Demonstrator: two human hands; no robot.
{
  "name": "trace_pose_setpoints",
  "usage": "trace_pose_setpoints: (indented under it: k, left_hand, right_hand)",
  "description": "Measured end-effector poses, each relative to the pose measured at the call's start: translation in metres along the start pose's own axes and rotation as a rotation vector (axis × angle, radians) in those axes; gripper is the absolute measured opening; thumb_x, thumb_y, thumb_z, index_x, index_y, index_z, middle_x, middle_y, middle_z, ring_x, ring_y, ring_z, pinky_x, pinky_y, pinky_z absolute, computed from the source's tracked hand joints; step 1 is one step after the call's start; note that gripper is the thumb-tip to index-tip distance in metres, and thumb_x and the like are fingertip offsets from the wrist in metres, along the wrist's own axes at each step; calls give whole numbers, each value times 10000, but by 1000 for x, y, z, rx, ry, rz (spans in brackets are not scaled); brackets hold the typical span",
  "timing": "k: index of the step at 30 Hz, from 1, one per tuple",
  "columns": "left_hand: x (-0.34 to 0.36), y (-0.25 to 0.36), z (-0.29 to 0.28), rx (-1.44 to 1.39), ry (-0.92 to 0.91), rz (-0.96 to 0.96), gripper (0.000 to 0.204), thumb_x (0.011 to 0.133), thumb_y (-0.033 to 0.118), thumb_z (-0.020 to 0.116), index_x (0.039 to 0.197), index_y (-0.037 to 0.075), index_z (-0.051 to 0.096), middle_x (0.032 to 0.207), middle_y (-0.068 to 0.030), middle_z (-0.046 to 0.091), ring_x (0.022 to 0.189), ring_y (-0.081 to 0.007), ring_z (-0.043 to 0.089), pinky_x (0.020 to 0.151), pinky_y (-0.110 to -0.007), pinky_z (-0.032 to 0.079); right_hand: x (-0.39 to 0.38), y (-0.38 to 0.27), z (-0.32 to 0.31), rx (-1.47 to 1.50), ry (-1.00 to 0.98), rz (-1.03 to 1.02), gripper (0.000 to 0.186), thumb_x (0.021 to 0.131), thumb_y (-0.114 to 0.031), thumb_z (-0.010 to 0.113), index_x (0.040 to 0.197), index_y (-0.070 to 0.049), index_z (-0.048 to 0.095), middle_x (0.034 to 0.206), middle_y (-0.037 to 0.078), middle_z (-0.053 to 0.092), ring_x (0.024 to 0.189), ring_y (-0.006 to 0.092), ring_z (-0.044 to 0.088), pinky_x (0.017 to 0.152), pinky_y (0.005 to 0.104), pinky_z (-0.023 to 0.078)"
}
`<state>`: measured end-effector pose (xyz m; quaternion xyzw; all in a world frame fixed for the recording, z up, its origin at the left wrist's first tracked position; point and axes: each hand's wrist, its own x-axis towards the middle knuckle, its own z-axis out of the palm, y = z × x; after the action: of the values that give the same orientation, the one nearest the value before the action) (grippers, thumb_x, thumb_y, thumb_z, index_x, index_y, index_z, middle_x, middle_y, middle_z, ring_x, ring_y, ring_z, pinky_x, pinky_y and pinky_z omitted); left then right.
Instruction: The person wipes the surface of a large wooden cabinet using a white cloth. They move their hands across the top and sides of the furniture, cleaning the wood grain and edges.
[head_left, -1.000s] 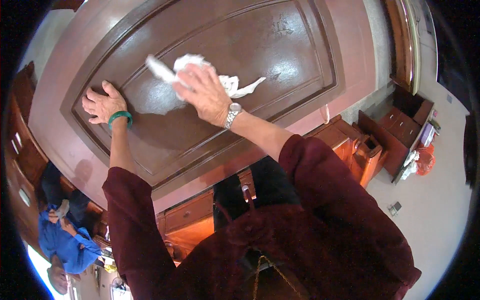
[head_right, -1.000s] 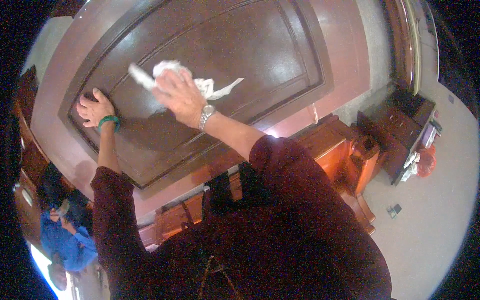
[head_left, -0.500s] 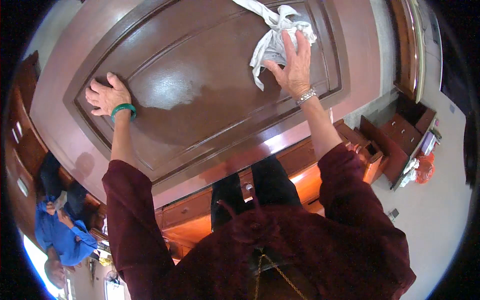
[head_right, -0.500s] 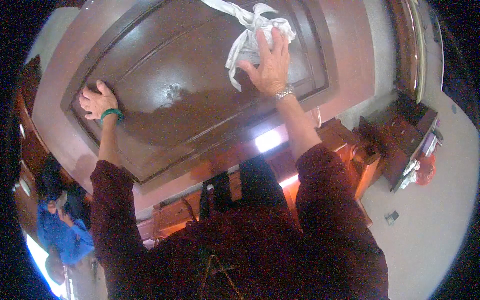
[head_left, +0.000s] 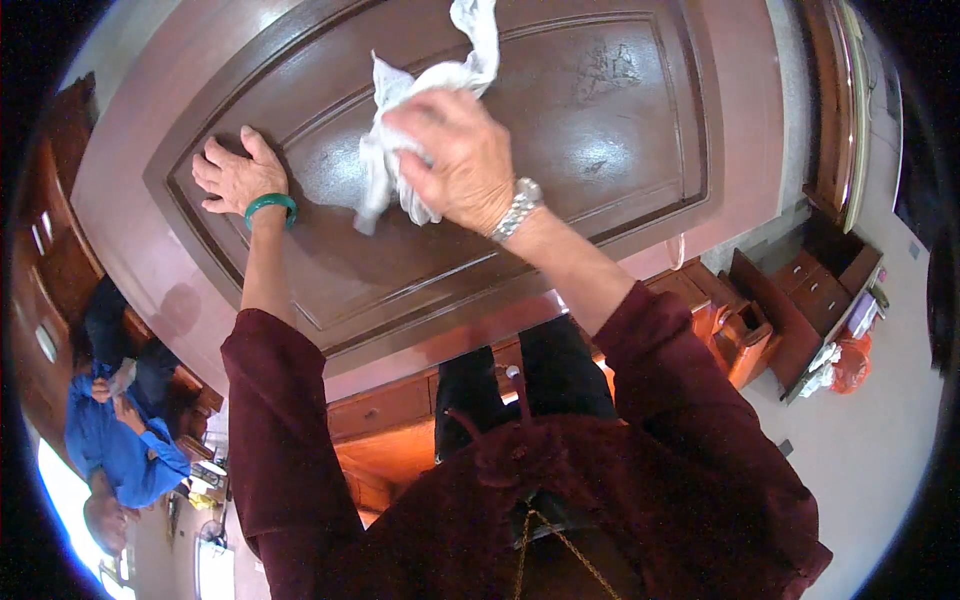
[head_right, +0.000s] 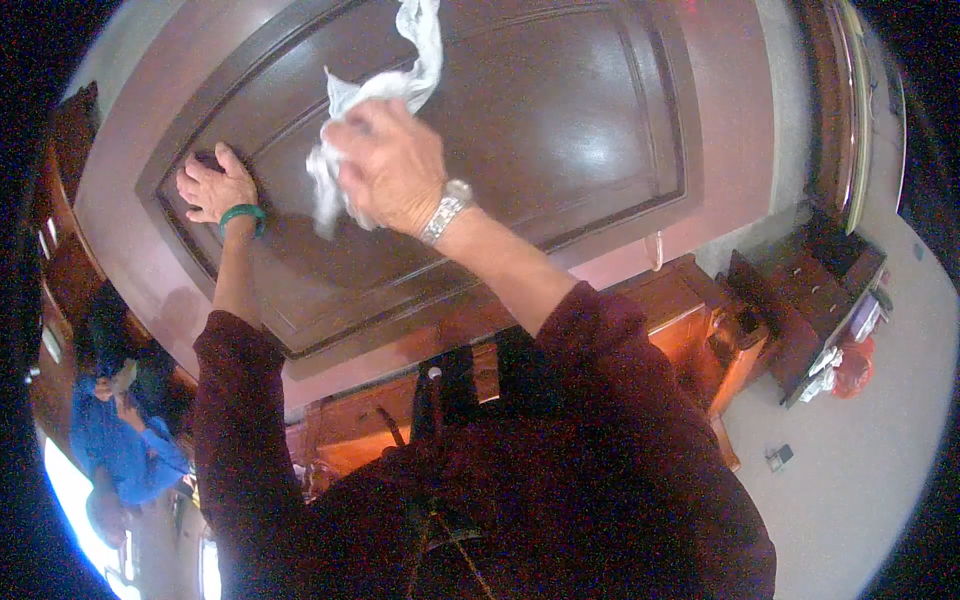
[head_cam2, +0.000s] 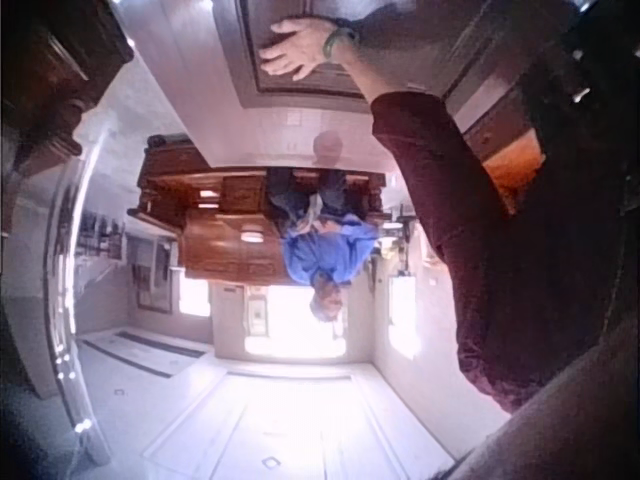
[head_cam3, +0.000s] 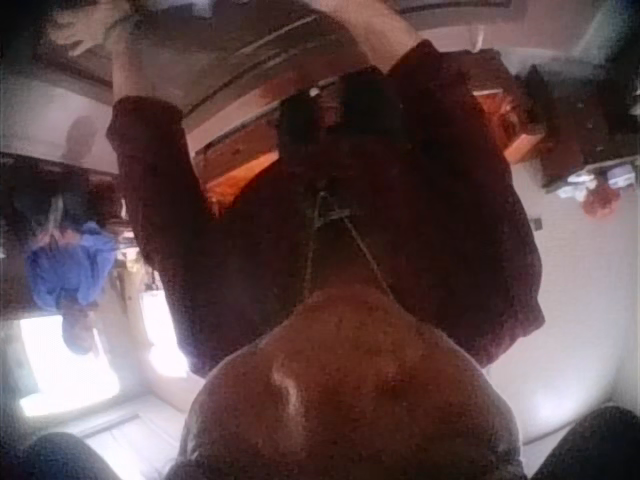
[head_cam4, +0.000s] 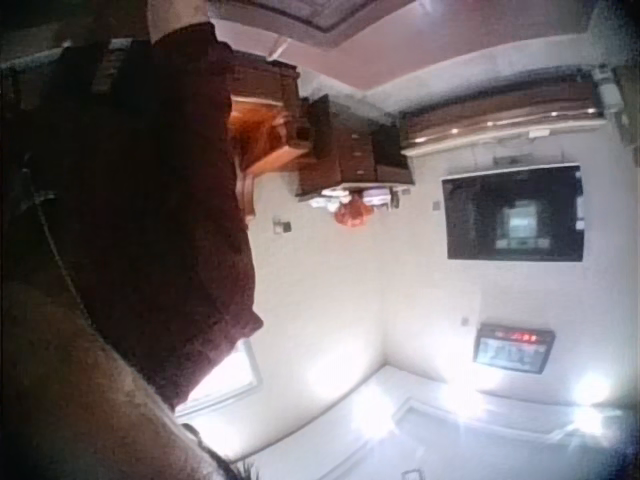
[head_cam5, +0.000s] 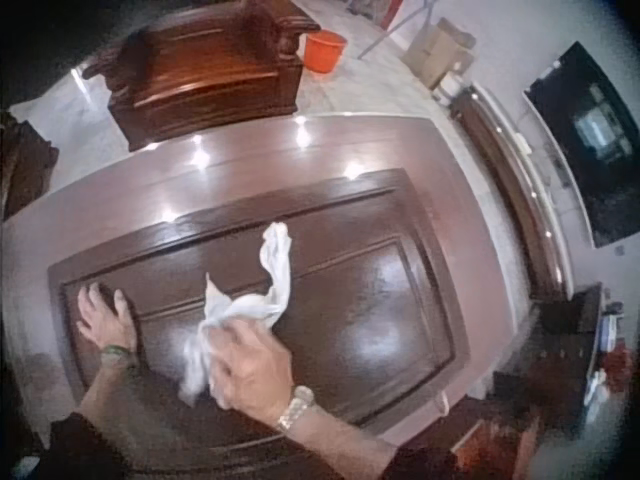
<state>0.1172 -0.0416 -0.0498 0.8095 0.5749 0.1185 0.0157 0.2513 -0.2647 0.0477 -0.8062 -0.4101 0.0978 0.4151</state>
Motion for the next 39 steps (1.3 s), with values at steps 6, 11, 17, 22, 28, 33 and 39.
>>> trace_pose_setpoints:
  k: [6, 11, 17, 22, 28, 33, 39]
  left_hand:
    - [1, 0, -4, 15, 1, -4, 600, 860, 489, 492, 1302, 88, 424, 1412, -171, 307, 1345, -328, 236, 1027, -651, 164]
    - [2, 2, -5, 7, 2, -3, 600, 859, 488, 493, 1303, 90, 424, 1414, -172, 303, 1348, -332, 231, 1027, -651, 163]
    - [2, 1, -7, -25, -9, -17, 599, 860, 493, 489, 1303, 95, 424, 1423, -164, 297, 1354, -326, 221, 1031, -650, 156]
    - [1, -3, -8, -25, -7, -11, 590, 865, 492, 483, 1307, 104, 427, 1434, -156, 294, 1361, -307, 216, 1044, -635, 148]
    - [0, 1, -6, -1, 0, -16, 574, 872, 478, 487, 1307, 109, 429, 1436, -155, 299, 1362, -310, 221, 1043, -632, 155]
    - [-2, 0, -1, 2, 3, -12, 575, 871, 475, 490, 1307, 106, 429, 1424, -150, 314, 1360, -312, 226, 1034, -640, 163]
    - [-1, -3, -1, -2, 6, -2, 580, 887, 508, 457, 1312, 114, 421, 1432, -139, 310, 1359, -292, 231, 1036, -633, 160]
  right_hand:
    - [46, 42, -29, -428, 283, 85, 517, 662, -330, 742, 1122, -131, 616, 1170, 192, 497, 1088, 378, 458, 864, 528, 402]
    - [36, 64, 27, -388, 166, -22, 600, 660, -393, 728, 1187, -143, 585, 1269, 250, 419, 1170, 436, 383, 958, 574, 299]
    - [13, -15, 99, -208, -239, -166, 343, 798, -196, 559, 1135, -237, 610, 1334, 144, 438, 1310, 330, 316, 1023, 606, 237]
    - [36, 54, 35, -511, -169, -188, 361, 752, -231, 578, 1108, -251, 637, 1262, 55, 501, 1224, 260, 392, 950, 593, 278]
    - [43, 181, -102, -747, 201, 139, 344, 805, -316, 610, 1119, -175, 618, 1126, 144, 527, 1071, 323, 471, 847, 485, 380]
    - [55, 160, -32, -829, 145, -189, 377, 721, -171, 612, 1085, -76, 625, 1091, 237, 542, 1070, 406, 472, 933, 523, 373]
    - [75, 91, 9, -552, -120, -367, 429, 718, -200, 626, 1144, -241, 593, 1196, 117, 510, 1190, 301, 424, 946, 583, 320]
